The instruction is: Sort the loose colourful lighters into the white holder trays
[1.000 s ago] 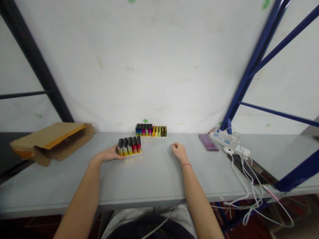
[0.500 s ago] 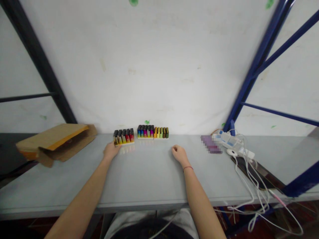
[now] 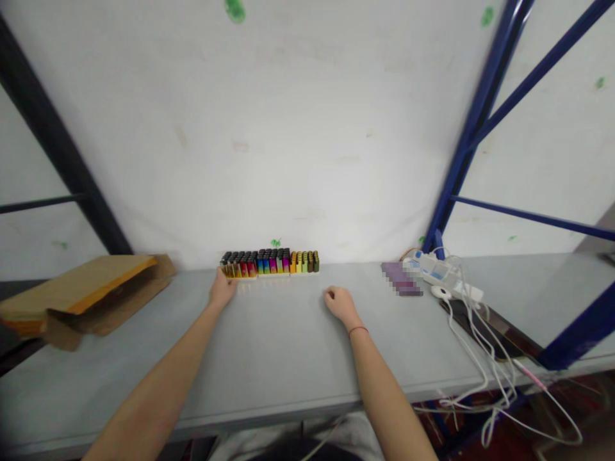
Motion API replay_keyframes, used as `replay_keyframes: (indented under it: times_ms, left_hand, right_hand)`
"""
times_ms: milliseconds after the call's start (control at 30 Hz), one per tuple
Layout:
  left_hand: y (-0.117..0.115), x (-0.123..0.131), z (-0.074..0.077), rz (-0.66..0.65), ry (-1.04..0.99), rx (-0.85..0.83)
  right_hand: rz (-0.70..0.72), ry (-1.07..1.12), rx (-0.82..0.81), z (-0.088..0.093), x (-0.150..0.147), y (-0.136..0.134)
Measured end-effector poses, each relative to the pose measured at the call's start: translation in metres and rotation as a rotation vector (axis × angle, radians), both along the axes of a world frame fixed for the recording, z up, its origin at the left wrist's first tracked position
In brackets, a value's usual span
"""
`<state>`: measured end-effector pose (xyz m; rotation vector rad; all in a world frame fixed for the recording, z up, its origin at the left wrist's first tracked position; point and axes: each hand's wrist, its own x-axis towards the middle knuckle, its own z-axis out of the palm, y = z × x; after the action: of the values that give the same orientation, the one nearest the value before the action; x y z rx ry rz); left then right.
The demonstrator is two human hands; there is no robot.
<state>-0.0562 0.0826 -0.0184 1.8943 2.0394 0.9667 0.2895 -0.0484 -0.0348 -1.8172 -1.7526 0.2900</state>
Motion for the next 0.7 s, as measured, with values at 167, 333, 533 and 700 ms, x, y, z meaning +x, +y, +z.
replay_keyframes:
  times_ms: [167, 333, 533, 700]
  left_hand:
    - [0.004, -0.001, 0.007, -0.042, -0.002, -0.016]
    - [0.003, 0.022, 0.011, 0.154, 0.014, 0.001]
    - [0.000, 0.034, 0.011, 0.194, -0.068, -0.010]
    - [-0.025, 0.039, -0.003, 0.039, 0.003, 0.046]
  right_hand:
    - [-0.004, -0.051, -0.003, 0.000, -0.001, 0.000]
    - [0.008, -0.051, 0.000, 0.001, -0.002, -0.002]
    - [0.001, -0.083, -0.024, 0.005, -0.004, -0.003]
    - [-0.130, -0.198, -0.022, 0.007, -0.013, -0.010]
